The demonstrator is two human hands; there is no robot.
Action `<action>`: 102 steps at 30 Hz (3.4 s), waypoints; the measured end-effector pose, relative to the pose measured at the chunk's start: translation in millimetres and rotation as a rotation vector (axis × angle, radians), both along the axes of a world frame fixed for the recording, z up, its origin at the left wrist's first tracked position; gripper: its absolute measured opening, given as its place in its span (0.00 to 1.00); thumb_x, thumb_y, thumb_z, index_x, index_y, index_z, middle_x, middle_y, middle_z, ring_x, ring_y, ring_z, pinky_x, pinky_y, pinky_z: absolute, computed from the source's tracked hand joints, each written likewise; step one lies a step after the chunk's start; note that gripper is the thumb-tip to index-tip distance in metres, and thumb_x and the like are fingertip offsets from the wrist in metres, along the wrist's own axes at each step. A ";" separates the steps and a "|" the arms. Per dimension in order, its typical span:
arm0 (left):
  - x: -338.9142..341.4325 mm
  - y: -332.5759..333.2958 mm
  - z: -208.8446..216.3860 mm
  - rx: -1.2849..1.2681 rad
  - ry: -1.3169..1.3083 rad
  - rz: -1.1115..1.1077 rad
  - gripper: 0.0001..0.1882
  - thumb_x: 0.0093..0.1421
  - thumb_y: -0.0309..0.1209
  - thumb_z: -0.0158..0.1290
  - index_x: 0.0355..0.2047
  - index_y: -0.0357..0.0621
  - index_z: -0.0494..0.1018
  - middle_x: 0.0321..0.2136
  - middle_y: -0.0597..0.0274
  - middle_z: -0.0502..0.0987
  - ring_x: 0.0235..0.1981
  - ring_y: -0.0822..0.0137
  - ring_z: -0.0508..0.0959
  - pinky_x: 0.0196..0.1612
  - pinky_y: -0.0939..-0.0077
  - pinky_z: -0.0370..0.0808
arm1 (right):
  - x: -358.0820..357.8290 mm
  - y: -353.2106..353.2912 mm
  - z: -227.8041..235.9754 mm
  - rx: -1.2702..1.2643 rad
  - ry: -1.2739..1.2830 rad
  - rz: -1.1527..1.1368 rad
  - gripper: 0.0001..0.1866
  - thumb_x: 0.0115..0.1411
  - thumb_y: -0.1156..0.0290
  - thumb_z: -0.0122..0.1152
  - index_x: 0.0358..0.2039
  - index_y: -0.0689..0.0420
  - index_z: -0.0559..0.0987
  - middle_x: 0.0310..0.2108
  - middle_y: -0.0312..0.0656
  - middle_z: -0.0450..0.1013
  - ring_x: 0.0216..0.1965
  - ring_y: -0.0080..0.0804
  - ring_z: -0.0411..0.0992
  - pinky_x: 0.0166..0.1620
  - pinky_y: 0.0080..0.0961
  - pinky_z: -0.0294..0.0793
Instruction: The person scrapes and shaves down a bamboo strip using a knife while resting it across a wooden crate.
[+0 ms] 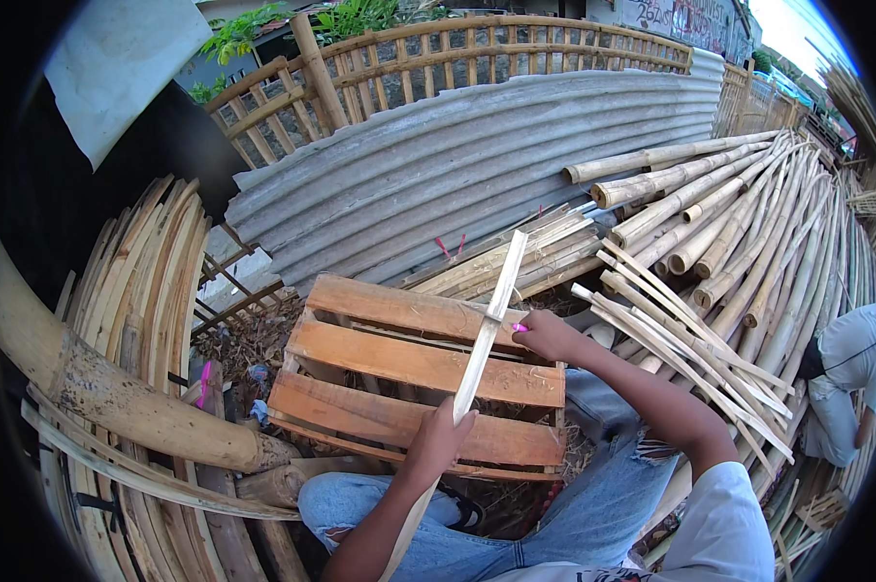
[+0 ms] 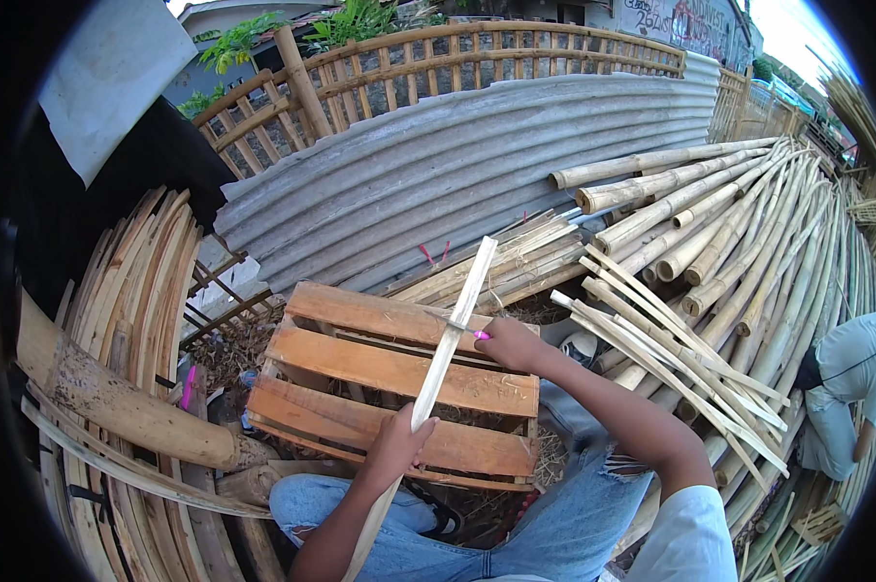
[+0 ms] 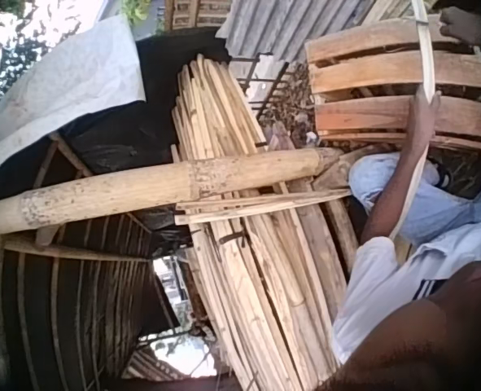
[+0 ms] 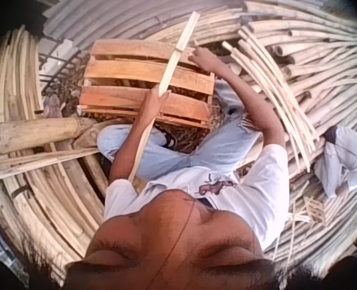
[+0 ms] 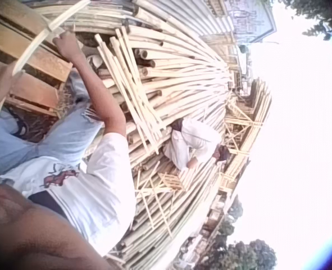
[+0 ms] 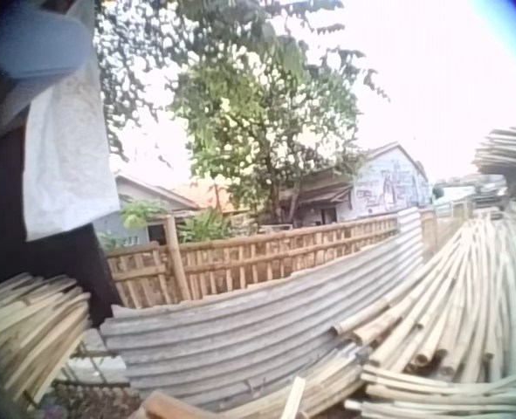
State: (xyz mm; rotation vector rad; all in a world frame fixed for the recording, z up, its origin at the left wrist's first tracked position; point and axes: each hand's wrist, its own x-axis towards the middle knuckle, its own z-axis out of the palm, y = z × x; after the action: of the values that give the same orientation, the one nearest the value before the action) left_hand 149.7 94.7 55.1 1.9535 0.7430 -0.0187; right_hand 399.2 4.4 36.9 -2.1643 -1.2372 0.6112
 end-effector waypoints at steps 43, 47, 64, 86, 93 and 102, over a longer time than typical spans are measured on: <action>7.1 -6.6 3.0 -0.191 0.014 -0.042 0.14 0.63 0.37 0.49 0.34 0.35 0.66 0.14 0.65 0.67 0.11 0.76 0.69 0.13 0.80 0.68 | 161.0 -74.3 -58.0 -0.182 -0.333 -0.572 0.17 0.54 0.62 0.52 0.29 0.64 0.80 0.30 0.58 0.75 0.36 0.54 0.75 0.42 0.43 0.73; 4.6 0.5 1.7 -0.400 0.006 -0.014 0.13 0.63 0.38 0.49 0.32 0.39 0.65 0.13 0.70 0.63 0.10 0.78 0.66 0.12 0.83 0.66 | 145.6 -68.2 -32.5 0.045 -0.195 -0.555 0.20 0.53 0.58 0.54 0.28 0.67 0.77 0.27 0.58 0.74 0.32 0.53 0.74 0.37 0.42 0.71; 9.0 15.8 10.3 -0.645 -0.069 -0.027 0.10 0.64 0.36 0.49 0.31 0.45 0.62 0.12 0.75 0.60 0.09 0.82 0.61 0.12 0.87 0.61 | 62.2 -20.6 29.9 0.237 0.407 -0.301 0.22 0.60 0.51 0.56 0.18 0.55 0.69 0.12 0.27 0.58 0.14 0.14 0.55 0.18 0.18 0.53; 17.7 22.4 2.5 -0.627 -0.090 0.050 0.10 0.62 0.32 0.52 0.30 0.42 0.63 0.12 0.70 0.63 0.08 0.80 0.63 0.11 0.86 0.62 | -39.7 11.9 51.2 -0.159 -0.285 0.053 0.32 0.61 0.41 0.44 0.18 0.59 0.77 0.16 0.51 0.71 0.23 0.50 0.73 0.29 0.42 0.72; 18.3 30.0 -2.3 -0.851 -0.179 0.084 0.08 0.63 0.32 0.49 0.34 0.43 0.63 0.15 0.67 0.67 0.08 0.80 0.62 0.11 0.89 0.61 | -36.2 24.4 47.5 -0.102 -0.250 0.006 0.33 0.61 0.43 0.45 0.16 0.60 0.76 0.14 0.53 0.69 0.22 0.52 0.72 0.28 0.43 0.71; 21.3 29.8 -11.9 -0.817 -0.192 0.035 0.09 0.66 0.35 0.45 0.35 0.41 0.64 0.14 0.66 0.66 0.09 0.81 0.60 0.11 0.89 0.57 | -11.7 34.2 5.3 0.270 0.595 -0.284 0.22 0.56 0.52 0.60 0.23 0.61 0.75 0.11 0.31 0.60 0.13 0.17 0.55 0.18 0.21 0.53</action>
State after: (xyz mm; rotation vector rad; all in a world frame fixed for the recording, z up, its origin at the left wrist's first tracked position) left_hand 171.0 124.5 43.2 1.1439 0.5234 -0.0962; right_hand 387.5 38.6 42.2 -1.7076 -0.6384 0.8303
